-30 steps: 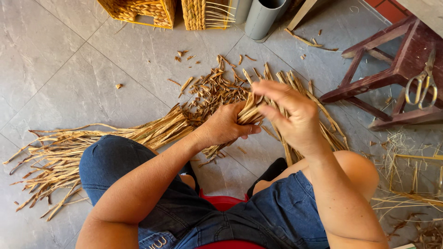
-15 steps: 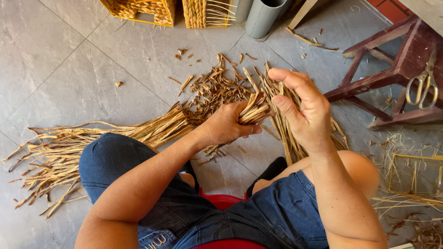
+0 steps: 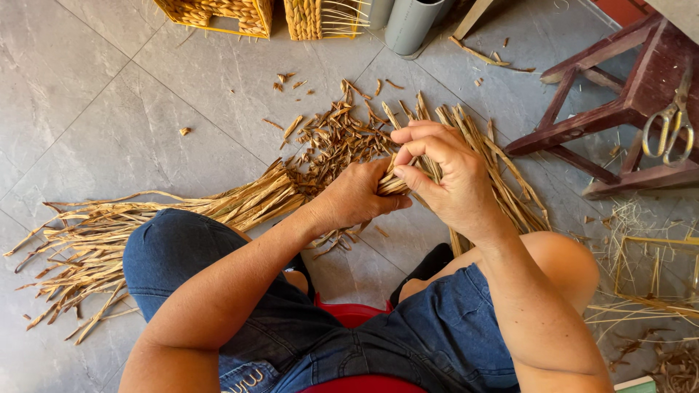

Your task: The person sits on a low stool on a tiled floor trimming dried grass strips with scissors, cutting off ends into a growing pile of scraps. They gather, sort and align the trimmed strips by hand and bundle them together, occasionally reaching for more strips from a large pile beside them.

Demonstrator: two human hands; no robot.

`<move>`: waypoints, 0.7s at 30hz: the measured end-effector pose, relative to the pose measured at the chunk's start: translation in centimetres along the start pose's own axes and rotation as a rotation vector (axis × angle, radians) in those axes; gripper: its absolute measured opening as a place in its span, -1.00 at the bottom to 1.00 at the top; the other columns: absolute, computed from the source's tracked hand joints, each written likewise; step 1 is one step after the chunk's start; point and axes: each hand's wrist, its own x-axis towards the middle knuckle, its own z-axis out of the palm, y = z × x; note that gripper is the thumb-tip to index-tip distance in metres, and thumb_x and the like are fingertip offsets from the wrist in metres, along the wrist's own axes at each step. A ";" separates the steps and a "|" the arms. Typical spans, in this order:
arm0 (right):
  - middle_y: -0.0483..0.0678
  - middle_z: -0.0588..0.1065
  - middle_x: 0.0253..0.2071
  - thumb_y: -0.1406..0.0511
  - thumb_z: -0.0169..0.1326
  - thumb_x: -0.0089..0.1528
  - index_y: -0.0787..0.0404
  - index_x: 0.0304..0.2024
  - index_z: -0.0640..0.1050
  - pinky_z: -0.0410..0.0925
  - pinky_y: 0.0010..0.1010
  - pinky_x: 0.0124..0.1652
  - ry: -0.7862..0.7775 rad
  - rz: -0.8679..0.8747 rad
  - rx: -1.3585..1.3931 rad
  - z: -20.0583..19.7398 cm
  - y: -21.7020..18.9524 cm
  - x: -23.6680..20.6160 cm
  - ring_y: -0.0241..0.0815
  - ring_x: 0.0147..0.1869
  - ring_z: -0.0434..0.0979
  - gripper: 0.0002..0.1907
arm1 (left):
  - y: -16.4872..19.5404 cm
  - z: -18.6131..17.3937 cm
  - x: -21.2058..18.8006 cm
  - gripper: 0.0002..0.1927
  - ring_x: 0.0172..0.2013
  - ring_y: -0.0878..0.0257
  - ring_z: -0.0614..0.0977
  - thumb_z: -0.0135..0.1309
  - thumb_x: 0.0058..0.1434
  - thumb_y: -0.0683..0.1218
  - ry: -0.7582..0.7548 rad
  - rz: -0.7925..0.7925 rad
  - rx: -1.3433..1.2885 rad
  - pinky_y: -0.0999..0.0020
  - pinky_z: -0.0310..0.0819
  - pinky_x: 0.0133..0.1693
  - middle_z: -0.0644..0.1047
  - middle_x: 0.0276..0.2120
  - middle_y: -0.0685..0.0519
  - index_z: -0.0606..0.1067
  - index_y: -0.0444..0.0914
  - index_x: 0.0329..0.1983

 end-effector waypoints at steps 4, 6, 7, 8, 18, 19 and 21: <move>0.08 0.40 0.38 0.16 0.07 0.46 0.22 0.21 0.48 0.29 -0.27 0.45 0.043 -0.043 0.152 0.0 -0.2 -0.1 -0.05 0.51 0.39 -0.64 | 0.0 -0.3 0.0 -0.64 -0.46 0.31 0.68 0.33 0.10 0.00 -0.038 -0.027 -0.166 0.32 0.59 -0.35 0.64 -0.45 0.05 0.51 -0.24 -0.13; 0.12 0.25 0.52 0.05 -0.02 0.54 0.22 0.45 0.32 0.21 -0.24 0.52 -0.032 -0.092 0.205 0.1 -0.4 -0.1 -0.04 0.60 0.27 -0.45 | -0.1 -0.5 0.1 -0.67 -0.50 0.34 0.66 0.35 0.14 0.00 -0.049 -0.053 -0.145 0.33 0.57 -0.39 0.63 -0.51 0.05 0.50 -0.27 -0.21; 0.09 0.30 0.50 0.06 0.00 0.50 0.19 0.45 0.34 0.22 -0.22 0.52 -0.070 -0.107 0.100 0.2 -0.5 -0.1 -0.04 0.60 0.29 -0.44 | -0.1 -0.6 0.1 -0.69 -0.48 0.35 0.67 0.33 0.13 -0.03 -0.039 -0.033 -0.156 0.33 0.58 -0.38 0.64 -0.50 0.06 0.50 -0.27 -0.21; 0.06 0.34 0.49 0.08 0.01 0.46 0.17 0.45 0.36 0.23 -0.21 0.52 -0.107 -0.120 -0.004 0.2 -0.6 -0.2 -0.04 0.61 0.30 -0.43 | -0.1 -0.7 0.1 -0.71 -0.47 0.37 0.69 0.32 0.12 -0.05 -0.031 -0.015 -0.166 0.34 0.60 -0.37 0.65 -0.49 0.07 0.50 -0.27 -0.21; 0.00 0.28 0.55 -0.05 -0.04 0.41 0.19 0.50 0.28 0.16 -0.21 0.56 -0.244 -0.134 -0.161 1.1 -0.6 -0.3 -0.06 0.65 0.26 -0.28 | -0.5 -0.7 0.0 -0.63 -0.36 0.43 0.68 0.34 0.05 -0.14 0.051 0.133 -0.194 0.42 0.62 -0.29 0.65 -0.40 0.09 0.49 -0.31 -0.11; 0.02 0.22 0.58 -0.07 -0.06 0.44 0.21 0.52 0.22 0.14 -0.23 0.56 -0.170 -0.131 -0.064 1.1 -0.5 -0.4 -0.05 0.65 0.22 -0.25 | -0.6 -0.8 0.0 -0.67 -0.38 0.42 0.67 0.31 0.10 -0.13 0.011 0.096 -0.267 0.42 0.62 -0.29 0.64 -0.39 0.10 0.50 -0.30 -0.11; 0.06 0.10 0.63 -0.11 -0.11 0.49 0.25 0.57 0.11 0.11 -0.26 0.57 -0.031 -0.124 0.133 1.0 -0.3 -0.5 -0.03 0.66 0.14 -0.20 | -0.6 -1.0 0.1 -0.76 -0.41 0.40 0.64 0.26 0.20 -0.10 -0.065 0.019 -0.419 0.41 0.64 -0.31 0.63 -0.39 0.10 0.52 -0.28 -0.13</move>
